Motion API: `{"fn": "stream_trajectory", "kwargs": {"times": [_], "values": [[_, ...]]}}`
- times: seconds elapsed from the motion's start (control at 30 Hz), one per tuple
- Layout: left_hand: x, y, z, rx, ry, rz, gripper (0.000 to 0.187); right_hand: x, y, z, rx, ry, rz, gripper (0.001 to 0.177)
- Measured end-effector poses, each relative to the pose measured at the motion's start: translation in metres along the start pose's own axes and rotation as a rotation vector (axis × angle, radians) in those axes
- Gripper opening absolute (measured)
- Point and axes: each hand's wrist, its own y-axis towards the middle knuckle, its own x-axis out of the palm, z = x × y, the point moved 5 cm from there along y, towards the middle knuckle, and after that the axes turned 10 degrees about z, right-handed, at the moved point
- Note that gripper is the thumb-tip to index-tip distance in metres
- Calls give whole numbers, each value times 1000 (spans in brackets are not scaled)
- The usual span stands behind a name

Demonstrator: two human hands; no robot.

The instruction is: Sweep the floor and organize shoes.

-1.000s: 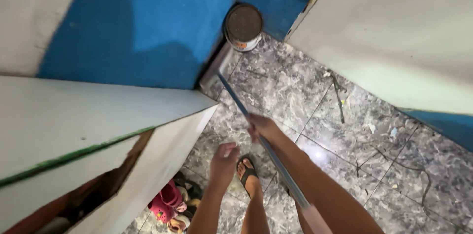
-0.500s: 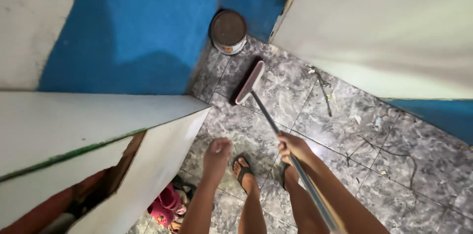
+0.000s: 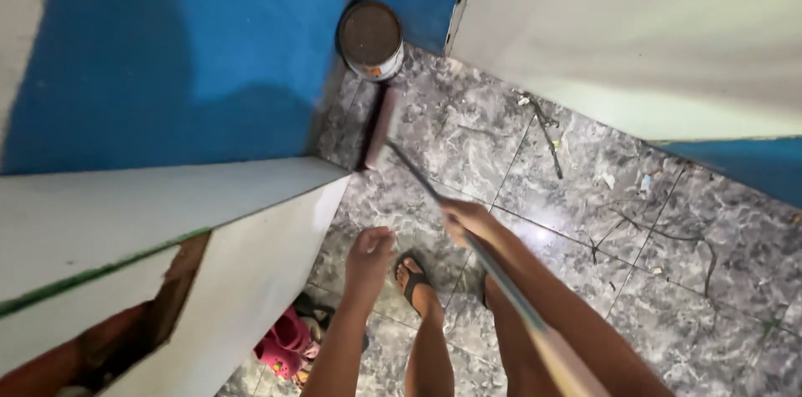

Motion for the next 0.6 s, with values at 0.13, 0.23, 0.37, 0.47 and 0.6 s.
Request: {"fn": "stream_trajectory", "kwargs": {"times": [0.13, 0.23, 0.37, 0.47, 0.6], "values": [[-2, -4, 13, -57, 75, 21, 30, -70, -79, 25, 140, -59, 266, 54], [6, -1, 10, -68, 53, 9, 29, -66, -132, 11, 192, 136, 430, 21], [24, 4, 6, -70, 49, 13, 28, -20, -128, -43, 37, 117, 392, 14], [43, -6, 30, -122, 93, 1, 28, -27, -34, -59, 20, 155, 391, 13], [63, -8, 35, -176, 178, -6, 28, -59, 35, -75, 91, 373, 323, 14]]}}
